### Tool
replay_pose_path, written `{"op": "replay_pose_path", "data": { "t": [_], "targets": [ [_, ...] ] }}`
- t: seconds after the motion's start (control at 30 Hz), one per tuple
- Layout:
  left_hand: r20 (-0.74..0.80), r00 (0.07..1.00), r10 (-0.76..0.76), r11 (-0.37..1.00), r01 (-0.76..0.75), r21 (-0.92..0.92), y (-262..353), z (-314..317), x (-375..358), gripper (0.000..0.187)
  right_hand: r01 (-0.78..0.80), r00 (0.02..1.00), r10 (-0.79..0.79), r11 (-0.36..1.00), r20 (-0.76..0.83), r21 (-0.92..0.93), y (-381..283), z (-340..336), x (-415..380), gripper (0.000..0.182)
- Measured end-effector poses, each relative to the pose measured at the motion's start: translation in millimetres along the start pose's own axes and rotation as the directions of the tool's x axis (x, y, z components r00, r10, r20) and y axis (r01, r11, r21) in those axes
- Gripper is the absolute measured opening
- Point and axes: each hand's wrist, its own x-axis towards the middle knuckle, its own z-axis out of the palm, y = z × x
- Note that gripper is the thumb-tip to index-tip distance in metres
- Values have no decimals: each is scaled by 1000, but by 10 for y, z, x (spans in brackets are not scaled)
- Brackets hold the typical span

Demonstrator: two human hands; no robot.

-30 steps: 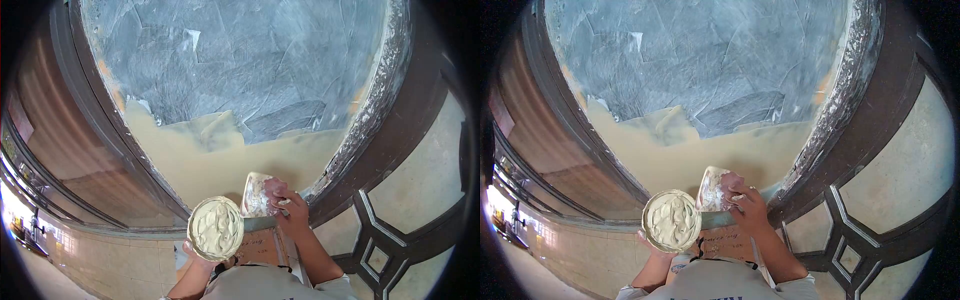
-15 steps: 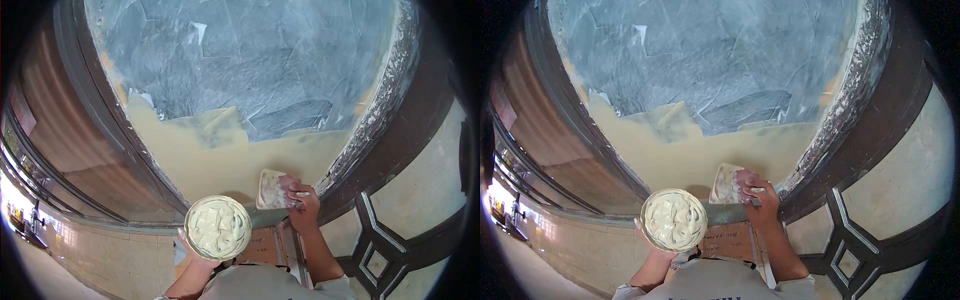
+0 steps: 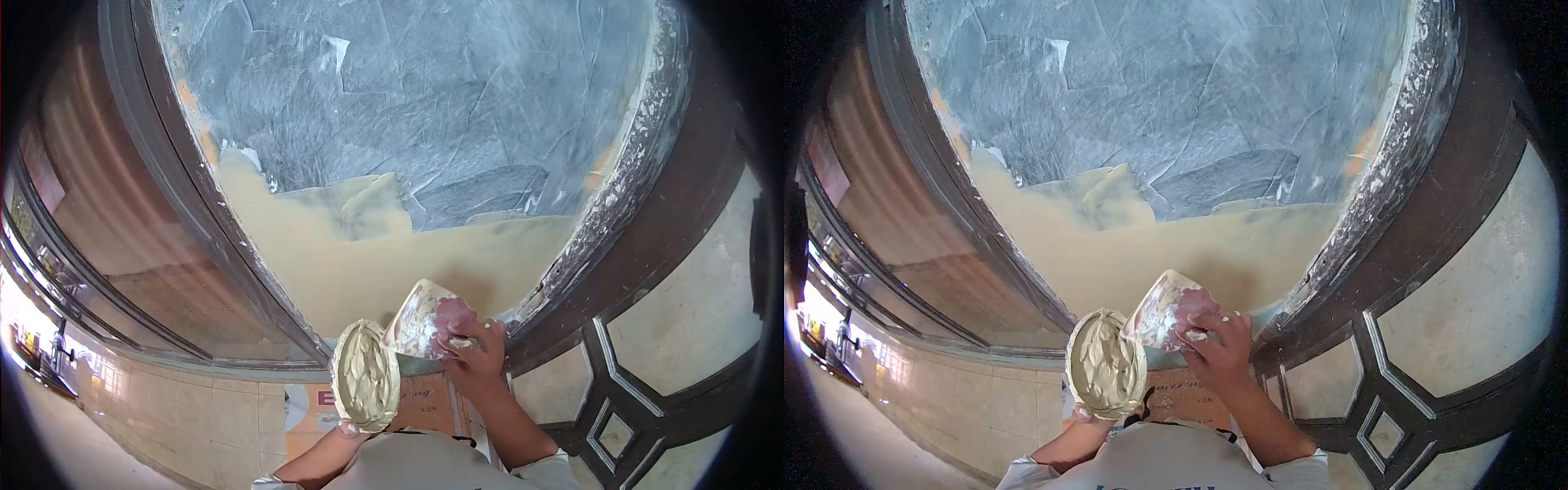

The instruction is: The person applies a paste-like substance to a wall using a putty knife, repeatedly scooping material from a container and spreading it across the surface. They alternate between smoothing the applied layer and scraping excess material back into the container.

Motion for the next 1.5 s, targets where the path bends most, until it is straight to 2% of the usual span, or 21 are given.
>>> {"op": "replay_pose_path", "data": {
  "t": [0.07, 0.13, 0.17, 0.3, 0.6, 0.67, 0.7, 0.73, 0.8, 0.9, 0.93, 0.97, 1.0, 1.07, 1.1, 1.17, 1.2, 1.27, 1.3, 1.37, 1.5],
  "targets": [
    [-49, 997, -58, 996, 54, -72, -87, -66, -19, 120, 5, 1000, -5, 998, -2, -58, 7, 19, -13, 36],
    [-233, 972, -43, 996, 60, 65, -288, -210, -121, 107, -7, 1000, 8, 997, 9, -78, -17, 34, -7, 35],
    [33, 990, 140, 981, -143, 133, -350, -292, -87, 100, -17, 1000, 20, 995, 20, -99, -33, 41, 1, 34],
    [-175, 980, 93, 953, -37, 300, -391, -140, -19, 91, 9, 1000, -7, 993, 12, -118, -96, 52, 58, 36],
    [-48, 974, 221, 801, -153, 578, -618, -421, 3, 124, 64, 996, -72, 988, -56, -139, -127, 58, 106, 42],
    [-302, 904, 303, 842, -105, 529, -620, -352, 137, 56, 53, 996, -59, 995, -66, -89, -112, 70, 85, 41],
    [-100, 915, 390, 726, -239, 645, -375, 55, 115, 74, 54, 996, -60, 995, -67, -89, -106, 72, 79, 41],
    [-99, 915, 392, 725, -241, 645, -364, 47, 117, 74, 45, 996, -51, 996, -74, -81, -95, 71, 79, 40],
    [51, 940, 338, 762, -305, 572, -321, -1, 95, 123, 41, 995, -47, 997, -83, -71, -52, 69, 93, 39],
    [-90, 977, 193, 914, -146, 379, -419, -236, -45, 125, -2, 998, -1, 999, -69, -35, 42, 90, 118, 30],
    [-144, 984, 103, 962, -62, 266, -419, -280, -78, 126, -153, 986, 161, 978, -47, 143, 49, 124, 98, 25],
    [-186, 979, 78, 978, -39, 205, -415, -325, -109, 125, -299, 950, 314, 902, 5, 310, 60, 163, 64, 20],
    [-183, 980, 79, 978, -41, 204, -381, -380, -152, 125, -297, 950, 312, 904, 2, 309, 103, 223, 1, 20],
    [-259, 959, -112, 990, 131, 59, -273, -492, -243, 120, -717, 680, 631, 467, 374, 517, 218, 373, -133, 17],
    [-335, 937, -104, 993, 119, 23, -298, -606, -247, 113, -715, 683, 631, 471, 369, 516, 246, 434, -150, 17],
    [-357, 930, -89, 992, 114, 49, -154, -654, -266, 112, -789, 555, 655, 219, 513, 574, 261, 536, -115, 22],
    [-386, 919, -74, 991, 112, 76, -86, -689, -261, 110, -785, 560, 655, 224, 507, 578, 279, 576, -63, 22],
    [-391, 920, -29, 992, 73, 99, 13, -773, -241, 108, -668, 729, 610, 534, 310, 519, 299, 628, 157, 27],
    [-375, 927, -5, 989, 60, 134, 95, -775, -235, 108, -669, 728, 613, 535, 307, 517, 281, 621, 302, 27],
    [-357, 934, -11, 986, 69, 149, 232, -807, -268, 109, -551, 833, 531, 763, 157, 338, 98, 491, 764, 30],
    [-317, 947, 55, 983, 4, 182, 417, -929, -250, 106, -452, 891, 443, 886, 102, 104, -322, 452, 1462, 35]
  ]
}}
